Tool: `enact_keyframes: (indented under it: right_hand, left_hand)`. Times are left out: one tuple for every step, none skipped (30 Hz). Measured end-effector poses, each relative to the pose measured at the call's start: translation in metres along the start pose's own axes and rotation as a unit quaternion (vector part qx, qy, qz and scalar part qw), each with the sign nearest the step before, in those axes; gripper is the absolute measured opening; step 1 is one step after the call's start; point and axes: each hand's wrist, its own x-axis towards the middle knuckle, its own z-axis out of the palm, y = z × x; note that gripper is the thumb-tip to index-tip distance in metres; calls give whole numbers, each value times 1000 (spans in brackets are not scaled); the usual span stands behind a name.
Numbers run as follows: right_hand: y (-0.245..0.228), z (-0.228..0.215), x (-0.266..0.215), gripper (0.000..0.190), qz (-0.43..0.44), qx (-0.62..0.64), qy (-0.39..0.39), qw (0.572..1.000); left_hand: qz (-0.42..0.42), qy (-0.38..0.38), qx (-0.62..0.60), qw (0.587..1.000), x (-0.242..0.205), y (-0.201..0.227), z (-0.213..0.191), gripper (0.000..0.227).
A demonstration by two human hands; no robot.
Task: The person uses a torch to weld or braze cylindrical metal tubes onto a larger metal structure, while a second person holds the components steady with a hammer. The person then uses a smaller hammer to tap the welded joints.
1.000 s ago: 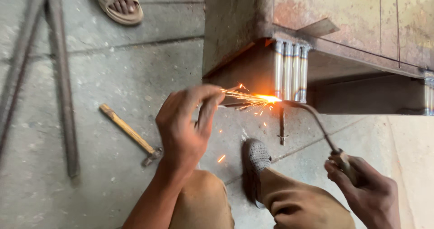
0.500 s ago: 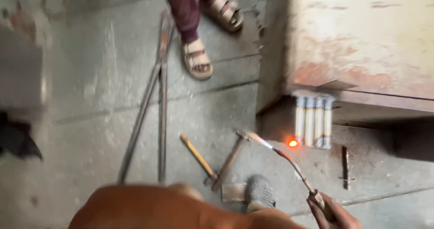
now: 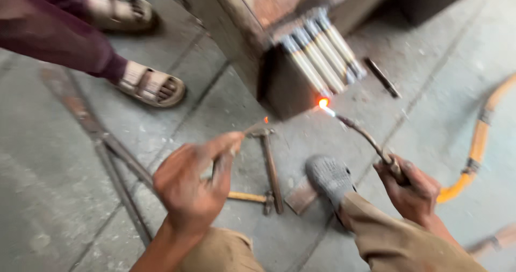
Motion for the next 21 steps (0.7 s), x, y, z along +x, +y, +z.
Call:
enact_keyframes:
  right_hand:
    - [-4, -1, 3, 30, -14, -2, 19, 1000]
    - [-12, -4, 1, 30, -11, -6, 24, 1000]
    - [-19, -4, 0, 30, -10, -5, 29, 1000]
    - [-26, -3, -1, 30, -9, -4, 34, 999]
    - [-30, 0, -3, 30, -23, -15, 40, 999]
    - [-34, 4, -6, 31, -36, -26, 45, 998]
    - [-34, 7, -5, 32, -54, -37, 50, 997]
    - [-35, 11, -7, 31, -39, -35, 60, 997]
    - [-37, 14, -12, 31, -22, -30, 66, 997]
    - [-38, 16, -15, 31, -5, -26, 71, 997]
    - [-37, 18, -16, 31, 4, -39, 73, 997]
    - [-37, 20, -16, 31, 13, -52, 75, 996]
    - [-38, 20, -19, 31, 26, -64, 76, 995]
    - [-40, 18, -22, 30, 34, -68, 69, 995]
    - [-41, 18, -21, 29, 38, -69, 69, 995]
    - [-41, 19, -18, 28, 42, -70, 69, 994]
    - [-41, 20, -17, 28, 42, -72, 62, 995]
    - [-41, 21, -16, 29, 43, -73, 56, 995]
    - [-42, 23, -16, 29, 43, -73, 48, 995]
    - [-42, 23, -15, 29, 34, -75, 50, 995]
    - [-43, 24, -14, 30, 25, -77, 51, 995]
  left_hand:
    - [-23, 11, -29, 999, 0, -12, 10, 18]
    - [-15, 20, -51, 998, -2, -20, 19, 16]
    - [-6, 31, -69, 997, -3, -27, 27, 15]
    - [4, 42, -86, 995, -6, -33, 35, 13]
    - [2, 46, -102, 994, -9, -39, 43, 14]
    - [0, 50, -117, 992, -12, -44, 51, 14]
    - [-2, 57, -131, 990, -15, -47, 61, 14]
    - [-1, 66, -148, 987, -19, -48, 71, 15]
    - [-4, 71, -162, 984, -23, -48, 80, 15]
    - [-7, 77, -176, 981, -27, -48, 86, 15]
    - [-27, 79, -181, 980, -29, -50, 89, 15]
    - [-46, 82, -186, 978, -30, -51, 92, 15]
    - [-66, 80, -190, 976, -32, -52, 93, 15]
    - [-78, 80, -209, 972, -35, -50, 94, 16]
    - [-82, 84, -228, 967, -35, -49, 96, 17]
    - [-86, 87, -247, 961, -33, -50, 98, 18]
    - [-86, 91, -246, 961, -33, -52, 100, 17]
    - [-86, 94, -244, 961, -32, -55, 102, 15]
    - [-87, 98, -241, 962, -33, -57, 103, 14]
    - [-78, 95, -237, 964, -34, -58, 105, 13]
    - [-71, 93, -232, 966, -34, -59, 108, 12]
